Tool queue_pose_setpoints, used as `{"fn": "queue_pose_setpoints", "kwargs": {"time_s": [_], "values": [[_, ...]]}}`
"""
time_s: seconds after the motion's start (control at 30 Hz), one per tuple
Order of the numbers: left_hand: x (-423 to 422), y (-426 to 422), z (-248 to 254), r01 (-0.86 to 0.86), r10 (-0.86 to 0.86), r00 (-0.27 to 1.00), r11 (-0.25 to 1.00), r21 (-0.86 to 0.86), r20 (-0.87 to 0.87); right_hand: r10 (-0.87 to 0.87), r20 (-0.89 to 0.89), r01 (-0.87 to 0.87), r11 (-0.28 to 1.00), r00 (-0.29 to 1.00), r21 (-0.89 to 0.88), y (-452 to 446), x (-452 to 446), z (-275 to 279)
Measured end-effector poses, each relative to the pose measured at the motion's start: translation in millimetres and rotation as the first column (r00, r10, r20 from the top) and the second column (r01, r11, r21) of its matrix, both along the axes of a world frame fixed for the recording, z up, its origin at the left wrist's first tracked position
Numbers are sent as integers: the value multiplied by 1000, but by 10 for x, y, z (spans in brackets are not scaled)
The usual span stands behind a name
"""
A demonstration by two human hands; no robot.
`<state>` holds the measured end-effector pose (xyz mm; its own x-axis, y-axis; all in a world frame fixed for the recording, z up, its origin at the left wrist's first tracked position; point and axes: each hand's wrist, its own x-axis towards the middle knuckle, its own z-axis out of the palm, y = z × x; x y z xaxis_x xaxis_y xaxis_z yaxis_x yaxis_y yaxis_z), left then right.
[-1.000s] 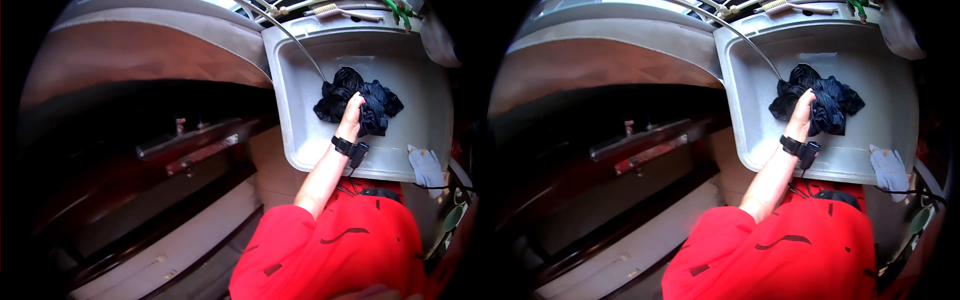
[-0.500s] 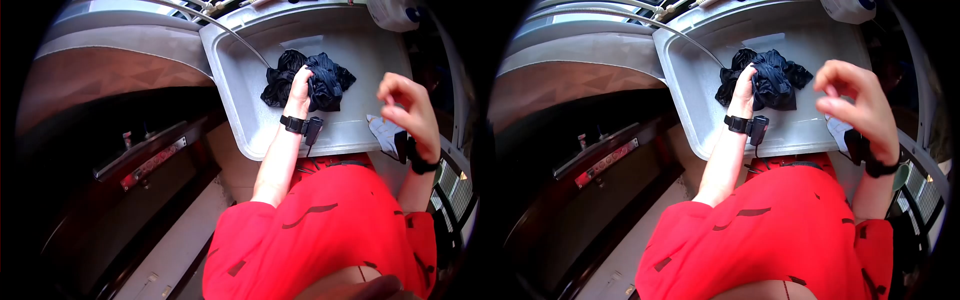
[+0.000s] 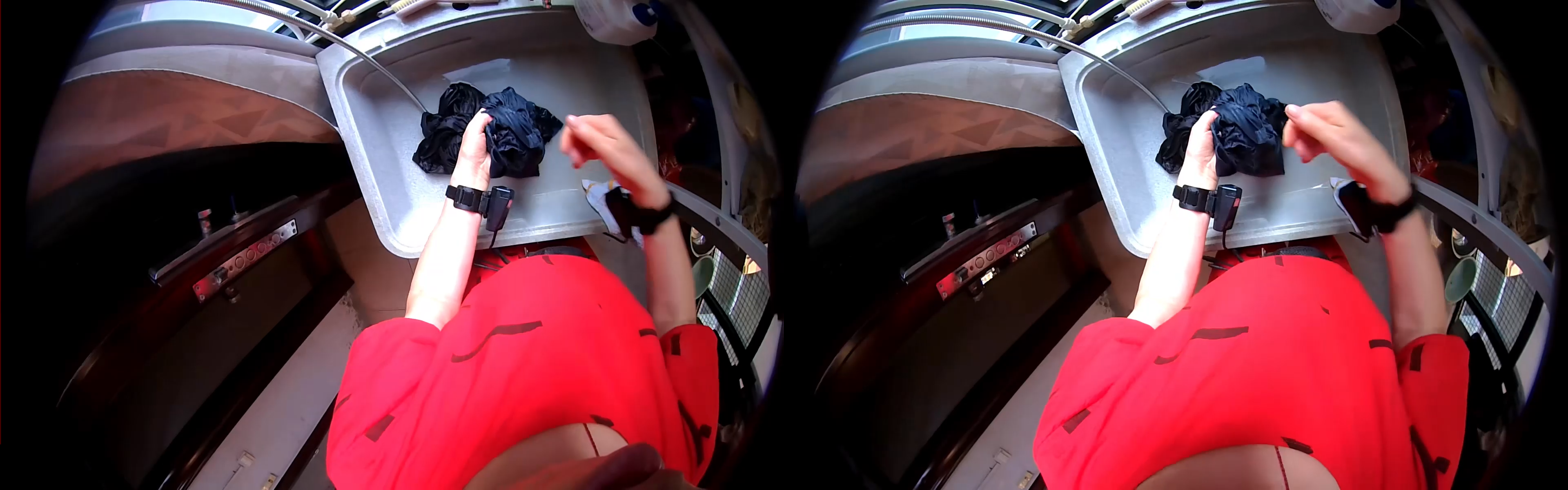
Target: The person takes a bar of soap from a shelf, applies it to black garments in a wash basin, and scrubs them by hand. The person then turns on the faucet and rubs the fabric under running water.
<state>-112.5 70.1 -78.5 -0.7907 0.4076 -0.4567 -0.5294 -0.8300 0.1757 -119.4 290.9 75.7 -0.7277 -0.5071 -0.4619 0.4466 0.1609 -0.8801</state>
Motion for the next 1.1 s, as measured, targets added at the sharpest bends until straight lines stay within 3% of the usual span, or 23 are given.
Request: {"fn": "queue_pose_setpoints", "kwargs": {"time_s": [0.07,0.1,0.17,0.2,0.27,0.3,0.33,0.4,0.47,0.53,0.6,0.67,0.73,0.83,0.9,1.0,1.03,1.1], "values": [[-9,10,150,-9,7,999,998,-59,-36,-267,243,297,950,932,-95,-93,100,-477],[-11,3,182,-3,3,1000,998,-68,-8,-275,241,305,947,931,-98,-137,64,-548],[-1,-13,89,-13,4,999,979,-206,-46,-354,613,664,630,706,-401,-256,17,-589],[-17,-30,27,-13,-9,998,955,-296,-70,-361,607,667,625,708,-406,-258,35,-670],[-24,-17,91,-9,-45,993,895,-446,-109,-424,334,537,723,842,-435,-280,-33,-777],[-24,-21,70,-11,-41,995,861,-509,-90,-428,204,471,843,880,-262,-296,-71,-707],[-2,-30,41,-7,-48,995,834,-552,-84,-345,30,345,924,938,-165,-260,-110,-643],[32,-54,-27,20,-94,991,798,-602,-93,-166,-158,156,985,973,-73,-179,-149,-474],[65,-28,-19,50,-196,973,687,-725,-118,-98,-247,110,993,964,35,-129,-146,-508],[75,3,3,59,-310,940,556,-829,-141,-193,-174,187,981,966,-47,-110,-134,-630],[44,49,-102,64,-348,929,492,-868,-129,-219,-140,219,976,966,-16,-102,-166,-741],[-11,67,-579,18,-361,924,366,-930,-124,-212,22,208,971,977,122,-90,-190,-893],[-110,123,-458,16,-438,894,242,-970,-94,-234,181,188,952,955,242,-117,-159,-1097],[-117,196,-159,-64,-471,876,105,-992,-106,-230,148,185,946,962,266,-131,-126,-1261],[-132,237,44,-139,-513,853,-38,-990,-100,-235,21,229,961,972,153,-111,-184,-1257],[-139,178,-168,-185,-493,855,4,-983,-163,-338,98,349,928,936,-133,-92,-330,-1046],[-168,192,-53,-126,-415,890,169,-978,-187,-430,119,446,864,895,-232,-107,-375,-1070],[-202,266,131,-167,-221,949,258,-952,-227,-524,191,556,750,830,-359,-65,-512,-1213]]}}
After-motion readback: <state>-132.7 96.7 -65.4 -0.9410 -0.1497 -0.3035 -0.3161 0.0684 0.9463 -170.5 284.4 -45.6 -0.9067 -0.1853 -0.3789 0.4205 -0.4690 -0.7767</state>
